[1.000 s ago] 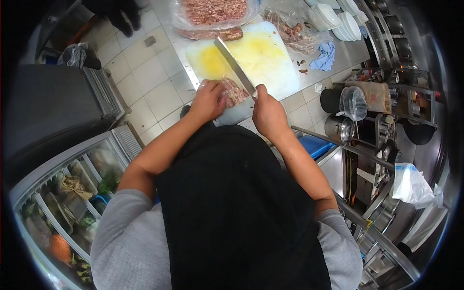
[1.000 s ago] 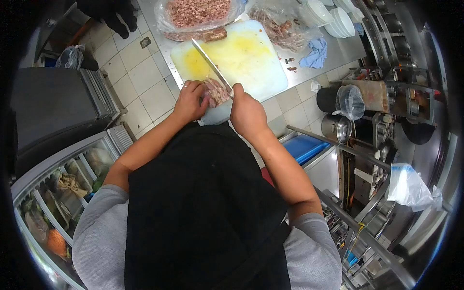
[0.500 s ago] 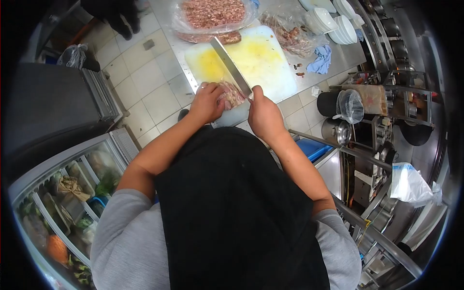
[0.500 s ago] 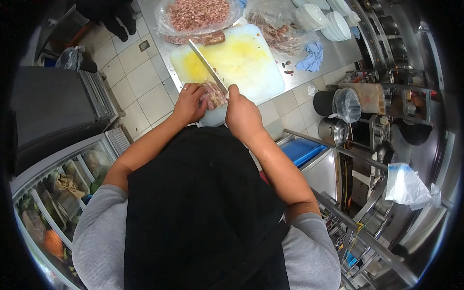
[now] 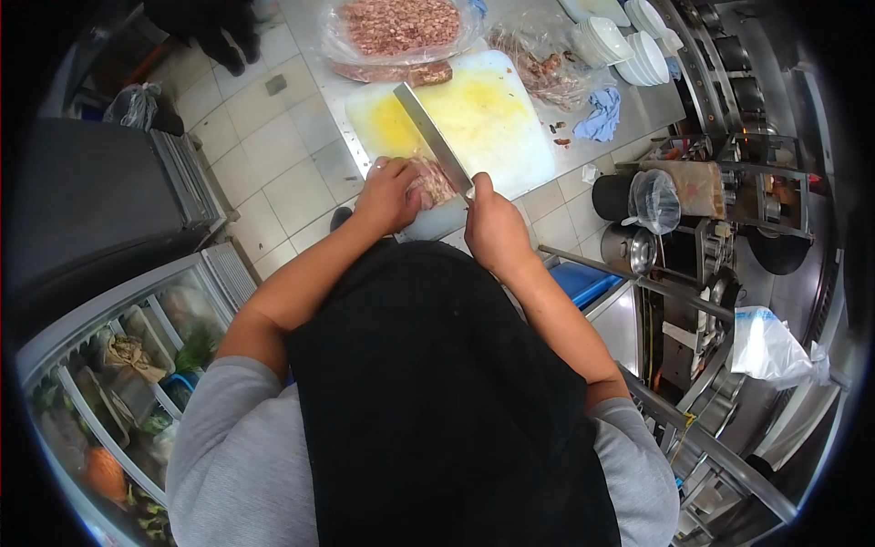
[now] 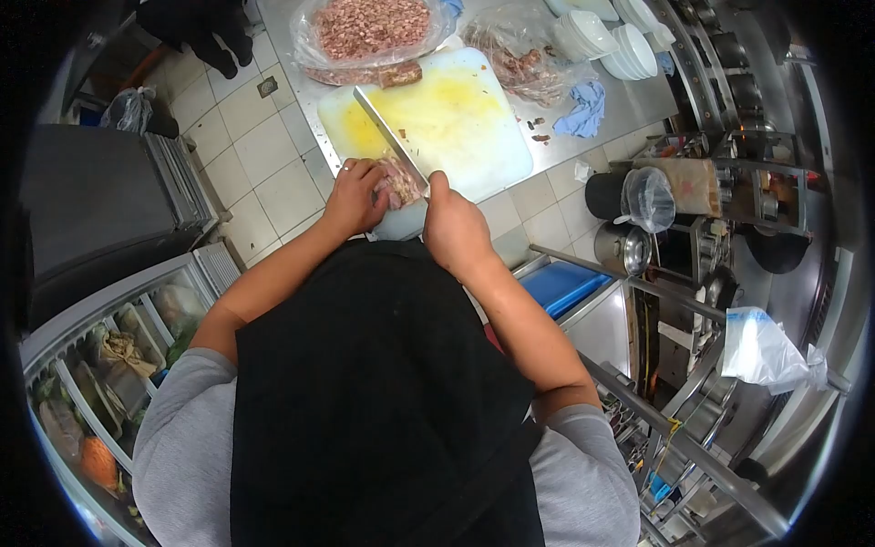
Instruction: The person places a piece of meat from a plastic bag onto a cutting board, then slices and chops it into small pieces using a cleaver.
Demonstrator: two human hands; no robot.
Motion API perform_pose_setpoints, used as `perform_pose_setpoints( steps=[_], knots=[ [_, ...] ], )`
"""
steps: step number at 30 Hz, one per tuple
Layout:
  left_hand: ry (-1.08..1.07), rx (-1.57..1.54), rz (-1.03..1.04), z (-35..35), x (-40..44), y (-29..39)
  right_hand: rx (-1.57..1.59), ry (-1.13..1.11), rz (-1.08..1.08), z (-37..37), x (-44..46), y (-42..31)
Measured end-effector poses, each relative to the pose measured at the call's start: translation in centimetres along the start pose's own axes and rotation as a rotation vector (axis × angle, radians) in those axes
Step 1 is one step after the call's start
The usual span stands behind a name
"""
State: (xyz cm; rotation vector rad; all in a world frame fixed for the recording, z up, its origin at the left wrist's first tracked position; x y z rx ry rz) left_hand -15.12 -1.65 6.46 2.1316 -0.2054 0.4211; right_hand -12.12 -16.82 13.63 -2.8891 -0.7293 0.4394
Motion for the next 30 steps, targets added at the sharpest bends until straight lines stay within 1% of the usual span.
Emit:
perform_pose_setpoints(
  steps=[2,4,5,7,9,11,12,14,18,20,22,24,25,27,30],
  knots=[
    [-0.003,-0.008,0.005,0.1,-0.2,0.2,0.024,0.007,0.022,2.2,-0.4,1.0],
    [0.013,-0.008,0.028,-0.2,0.8,0.6,-0.044,-0.129,0.064,5.1,1.1,2.3],
    [0.030,-0.017,0.032,-0.6,0.9,0.8,-0.043,-0.123,0.063,5.2,1.9,2.6],
    [0.023,-0.042,0.040,-0.2,0.4,1.4,-0.069,-0.195,0.074,5.3,1.5,2.7],
    [-0.032,-0.012,0.076,1.1,1.1,1.7,-0.070,-0.155,0.053,5.3,1.7,2.6],
    [-0.065,0.018,0.070,1.9,1.3,1.2,-0.065,-0.138,0.026,5.6,1.1,2.4],
    [-0.094,0.056,0.072,2.3,1.5,1.0,-0.085,-0.142,0.026,4.9,1.0,2.1],
    [-0.084,0.041,0.081,2.1,1.7,1.1,-0.101,-0.147,0.026,3.2,0.7,1.4],
    [-0.068,0.020,0.065,1.9,1.6,1.1,-0.174,-0.231,0.047,-0.3,-1.3,0.0],
    [-0.058,0.023,0.084,1.8,1.7,1.3,-0.187,-0.268,0.047,0.9,-1.4,0.6],
    [-0.047,0.030,0.101,1.6,1.5,1.3,-0.110,-0.211,0.050,4.6,-0.1,1.9],
    [-0.036,0.019,0.137,1.6,1.6,1.5,-0.095,-0.212,0.075,5.5,0.6,1.4],
    [-0.025,0.029,0.149,1.3,2.2,1.3,-0.086,-0.201,0.083,5.4,1.8,1.4],
    [-0.019,-0.047,0.116,1.0,1.6,1.0,-0.057,-0.171,0.077,4.5,1.6,1.3],
    [-0.007,-0.032,0.137,0.9,2.0,0.7,-0.086,-0.212,0.051,1.9,0.6,0.3]
  ],
)
Point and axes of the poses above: each hand's wrist, its own x-axis towards the middle knuckle, its own z-axis out of the palm, y = z × x, the point moved 10 cm from there along x, towards the middle knuckle, and after that the axes turned 11 degrees about -x, right-handed, at the moved point
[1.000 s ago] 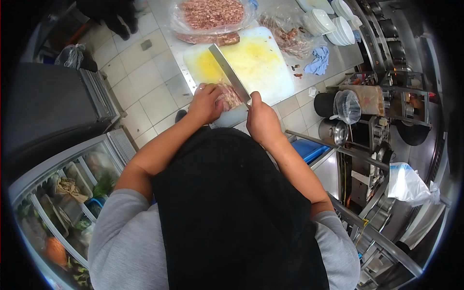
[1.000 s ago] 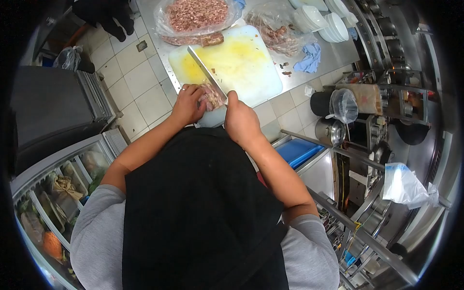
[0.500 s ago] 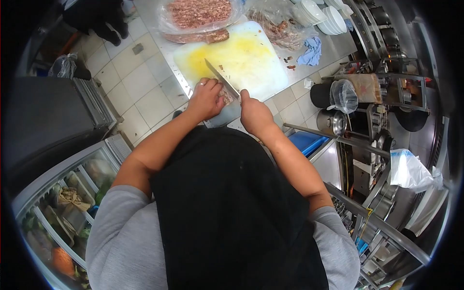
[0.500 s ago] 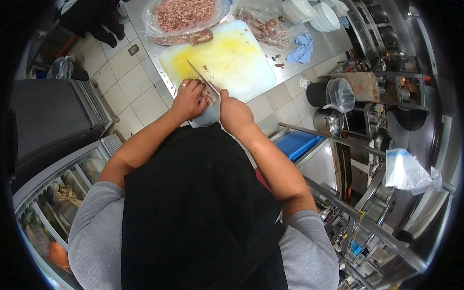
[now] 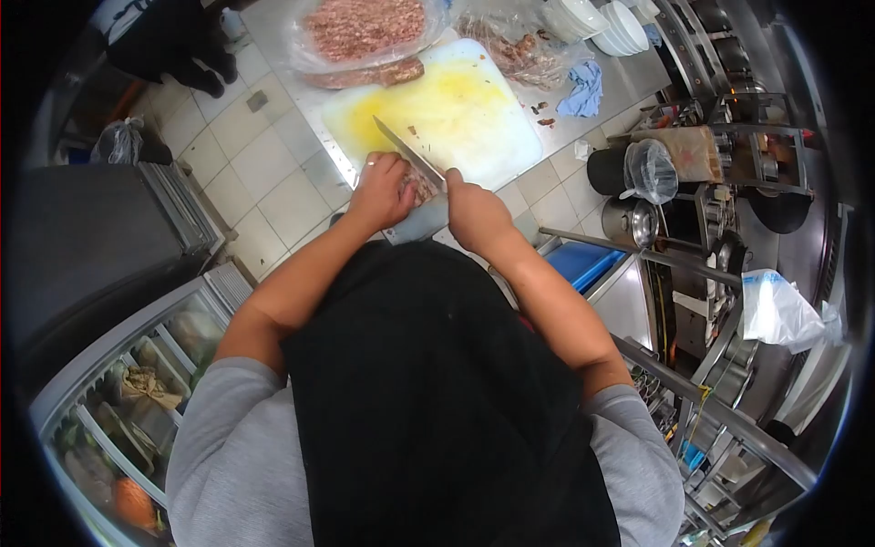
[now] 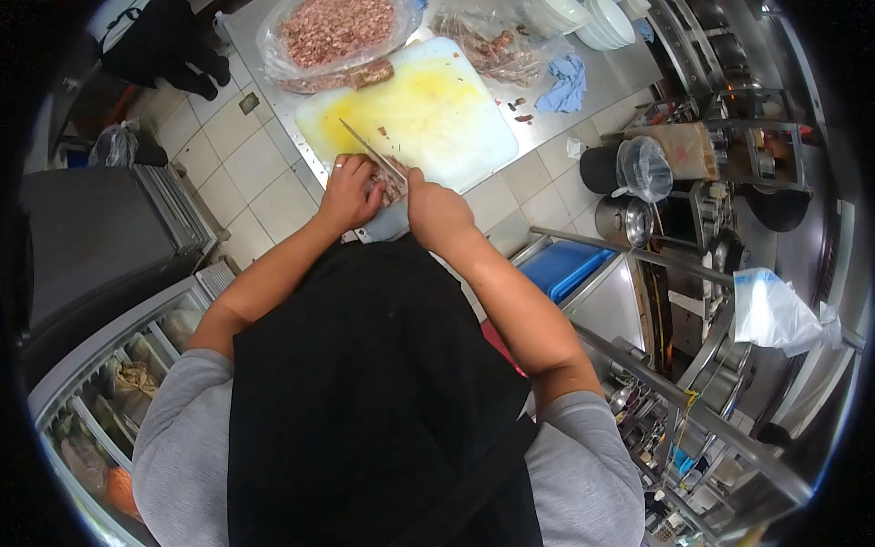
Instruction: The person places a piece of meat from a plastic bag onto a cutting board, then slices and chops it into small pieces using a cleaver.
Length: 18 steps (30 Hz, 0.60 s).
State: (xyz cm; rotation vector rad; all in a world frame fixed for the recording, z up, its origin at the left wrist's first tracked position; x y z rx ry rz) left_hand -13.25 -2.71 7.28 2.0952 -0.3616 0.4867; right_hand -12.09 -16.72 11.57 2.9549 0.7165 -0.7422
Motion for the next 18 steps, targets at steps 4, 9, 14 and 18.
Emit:
perform_pose_setpoints(
  steps=[4,9,14,18],
  knots=[
    [-0.009,0.013,-0.033,0.1,-0.4,0.0,-0.042,-0.091,0.045,0.6,-1.5,0.0],
    [-0.047,-0.014,-0.001,0.1,-0.7,-0.1,0.016,0.060,0.002,2.5,1.7,-0.1],
    [-0.027,-0.027,-0.008,-0.5,-0.3,-0.2,-0.030,-0.027,0.002,-0.8,-1.7,-0.6],
    [-0.045,-0.047,-0.034,0.0,-0.2,-1.2,-0.060,-0.105,0.046,-0.1,-1.8,-0.1]
  ],
)
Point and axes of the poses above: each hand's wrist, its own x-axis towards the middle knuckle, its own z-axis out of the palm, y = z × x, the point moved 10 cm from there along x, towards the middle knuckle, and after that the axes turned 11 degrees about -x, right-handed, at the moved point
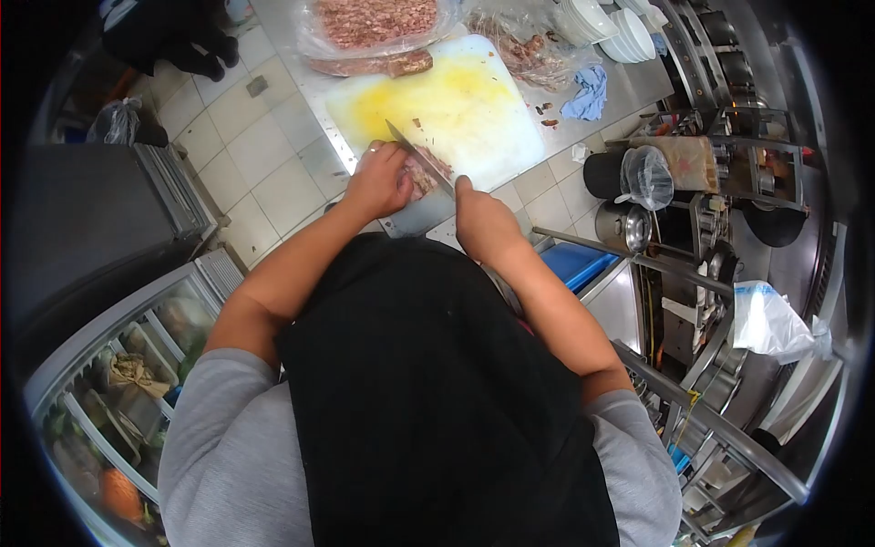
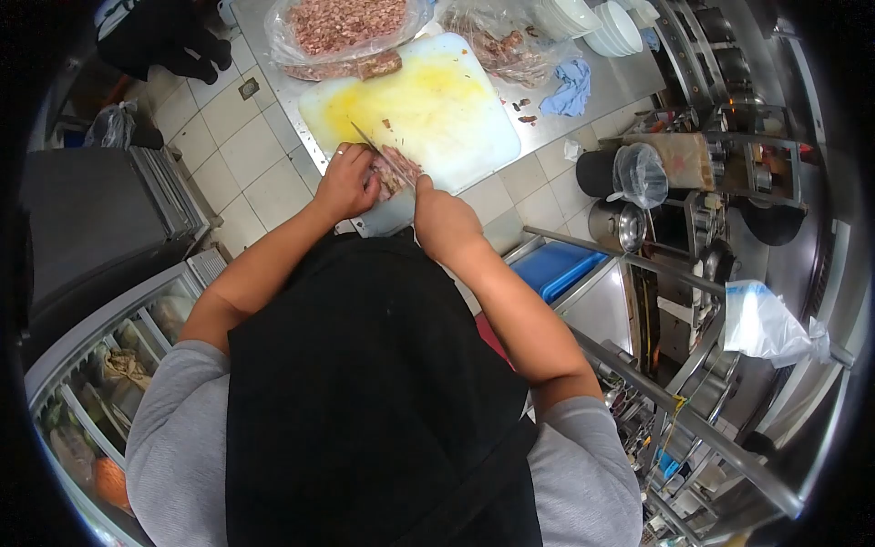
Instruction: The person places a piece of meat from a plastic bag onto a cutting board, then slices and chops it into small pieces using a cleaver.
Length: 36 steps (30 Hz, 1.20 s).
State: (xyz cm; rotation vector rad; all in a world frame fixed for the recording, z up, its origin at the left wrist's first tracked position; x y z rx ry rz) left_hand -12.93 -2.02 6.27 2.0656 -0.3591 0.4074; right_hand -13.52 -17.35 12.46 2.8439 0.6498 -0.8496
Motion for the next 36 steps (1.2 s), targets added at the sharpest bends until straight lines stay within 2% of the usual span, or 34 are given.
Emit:
perform_pose_setpoints(
  steps=[1,2,3,7,9,13,14,16,19,26,29,36],
  knots=[
    [-0.012,0.007,-0.014,0.1,-0.2,-0.2,0.002,-0.006,0.002,1.8,0.9,0.2],
    [-0.027,0.011,-0.022,0.3,-0.3,-0.1,0.055,0.080,-0.025,3.5,2.4,0.3],
    [-0.016,0.018,-0.007,0.2,0.0,-0.3,0.098,0.188,-0.063,2.0,3.4,-0.5],
    [0.021,-0.027,0.053,-0.6,-0.1,0.3,0.026,0.086,-0.049,0.9,4.4,-0.7],
    [-0.025,-0.010,-0.080,-0.6,-0.3,-0.6,0.013,0.080,-0.046,-0.3,3.0,-1.0],
    [-0.021,0.000,-0.057,-0.4,-0.3,-1.2,-0.013,0.025,-0.007,-1.8,-0.4,-1.2],
    [-0.020,0.001,-0.039,-0.5,-0.2,-1.2,-0.015,0.018,-0.010,0.1,1.0,-1.1],
    [-0.034,-0.009,-0.016,0.0,-0.7,-0.6,0.057,0.103,0.018,4.4,4.2,-0.2],
    [-0.059,-0.016,-0.032,-0.2,-1.0,-1.1,0.076,0.176,-0.043,2.3,4.5,-1.1],
    [-0.070,-0.023,-0.042,-0.5,-0.8,-1.4,-0.003,0.036,-0.041,-1.7,-0.9,-1.5],
    [-0.076,-0.029,-0.046,-0.7,-0.8,-1.7,0.055,0.135,-0.031,3.8,2.6,-0.1],
    [-0.066,-0.031,-0.005,-1.4,-0.3,-1.0,0.058,0.106,-0.031,0.6,3.2,-1.8]
  ],
)
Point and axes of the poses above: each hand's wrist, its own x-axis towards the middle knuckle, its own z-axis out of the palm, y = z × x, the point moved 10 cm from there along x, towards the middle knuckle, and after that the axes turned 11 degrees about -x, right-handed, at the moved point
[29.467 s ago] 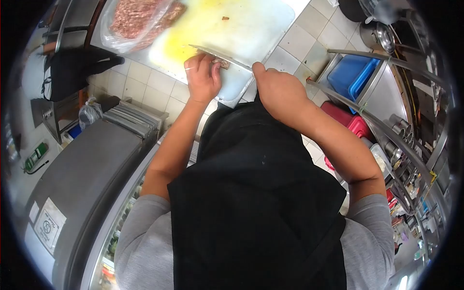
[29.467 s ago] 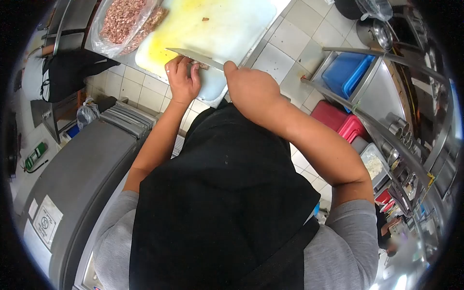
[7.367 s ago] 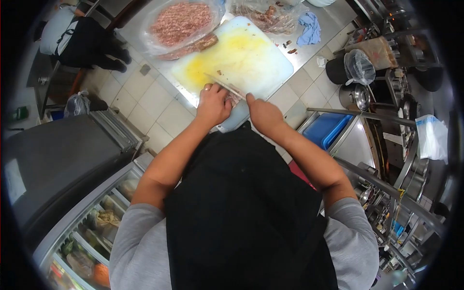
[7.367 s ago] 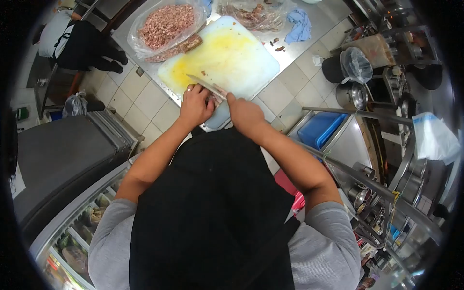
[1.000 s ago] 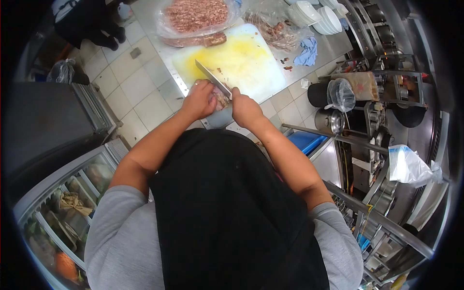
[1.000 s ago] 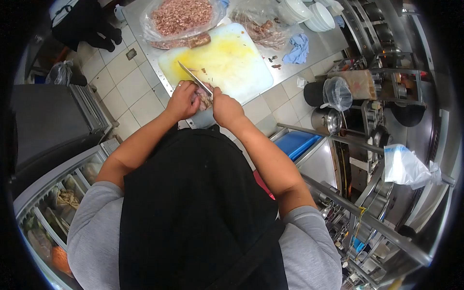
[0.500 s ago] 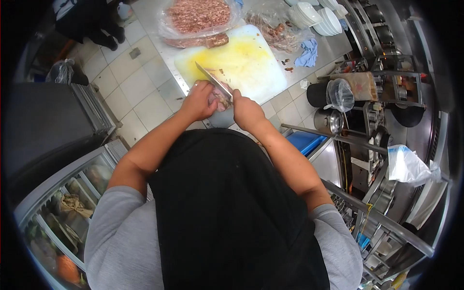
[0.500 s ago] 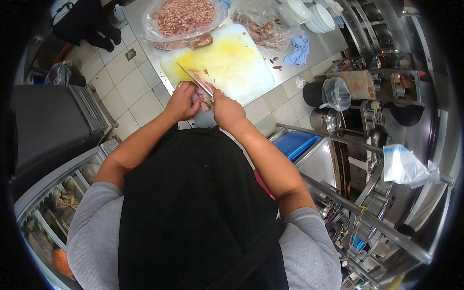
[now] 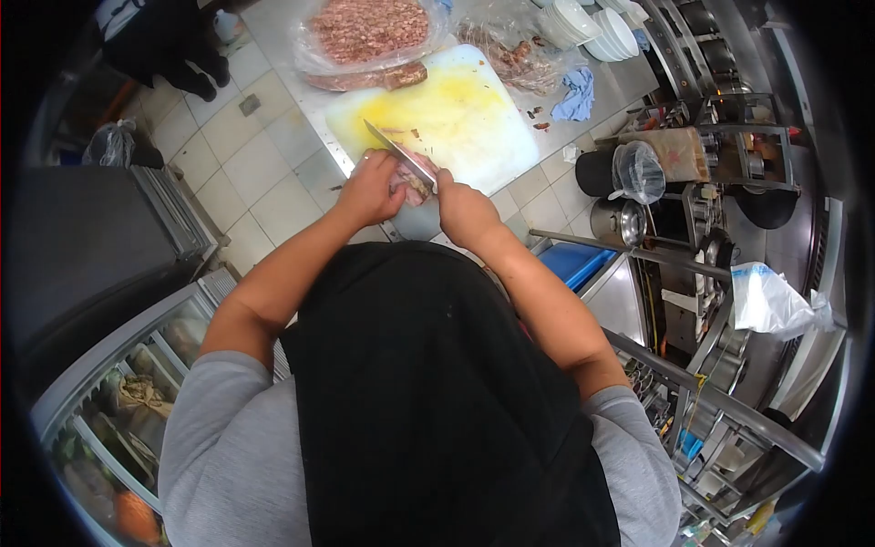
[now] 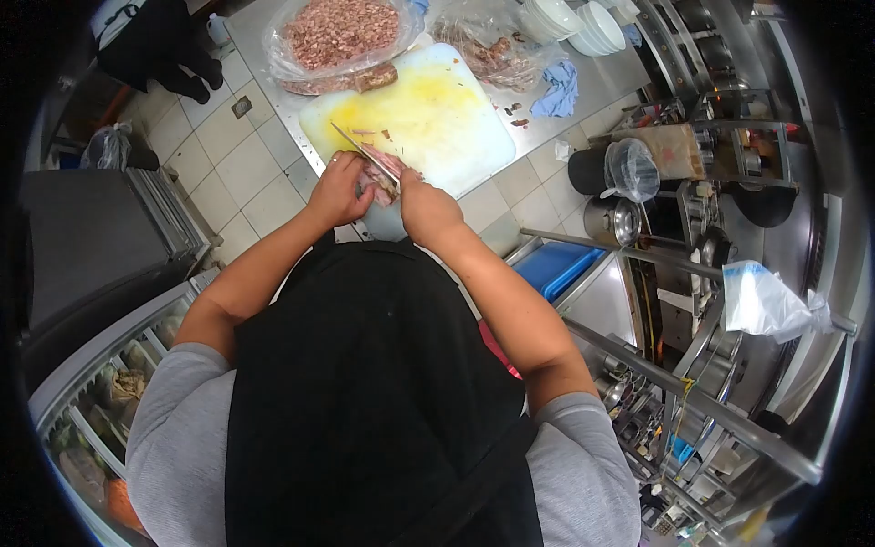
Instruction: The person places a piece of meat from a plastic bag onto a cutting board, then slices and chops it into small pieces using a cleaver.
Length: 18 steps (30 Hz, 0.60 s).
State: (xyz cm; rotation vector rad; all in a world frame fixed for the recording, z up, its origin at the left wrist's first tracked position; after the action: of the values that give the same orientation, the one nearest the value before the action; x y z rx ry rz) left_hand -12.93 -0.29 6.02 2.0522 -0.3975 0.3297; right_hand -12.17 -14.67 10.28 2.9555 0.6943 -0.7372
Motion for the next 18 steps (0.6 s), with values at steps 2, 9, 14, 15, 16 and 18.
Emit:
perform_pose_setpoints(
  steps=[2,9,14,15,16,18],
  knots=[
    [0.007,-0.003,0.011,-0.1,0.0,0.1,-0.042,-0.053,0.020,-1.2,-1.4,-0.1],
    [-0.028,-0.016,-0.026,0.3,-0.1,-0.7,-0.034,-0.131,0.033,1.4,-2.2,0.6],
    [-0.036,-0.054,0.002,-0.2,-0.2,0.2,0.040,-0.006,0.012,0.0,0.6,-0.7],
    [0.012,-0.050,0.019,-0.8,0.1,0.5,0.016,-0.006,-0.021,-1.6,0.9,-1.3],
    [0.057,-0.049,0.030,-1.2,0.1,0.7,0.019,-0.007,-0.021,-2.6,0.5,-1.5],
    [0.023,-0.058,0.001,-0.6,-0.2,-0.2,-0.046,-0.110,0.021,-2.5,-1.2,-1.2]
  ],
)
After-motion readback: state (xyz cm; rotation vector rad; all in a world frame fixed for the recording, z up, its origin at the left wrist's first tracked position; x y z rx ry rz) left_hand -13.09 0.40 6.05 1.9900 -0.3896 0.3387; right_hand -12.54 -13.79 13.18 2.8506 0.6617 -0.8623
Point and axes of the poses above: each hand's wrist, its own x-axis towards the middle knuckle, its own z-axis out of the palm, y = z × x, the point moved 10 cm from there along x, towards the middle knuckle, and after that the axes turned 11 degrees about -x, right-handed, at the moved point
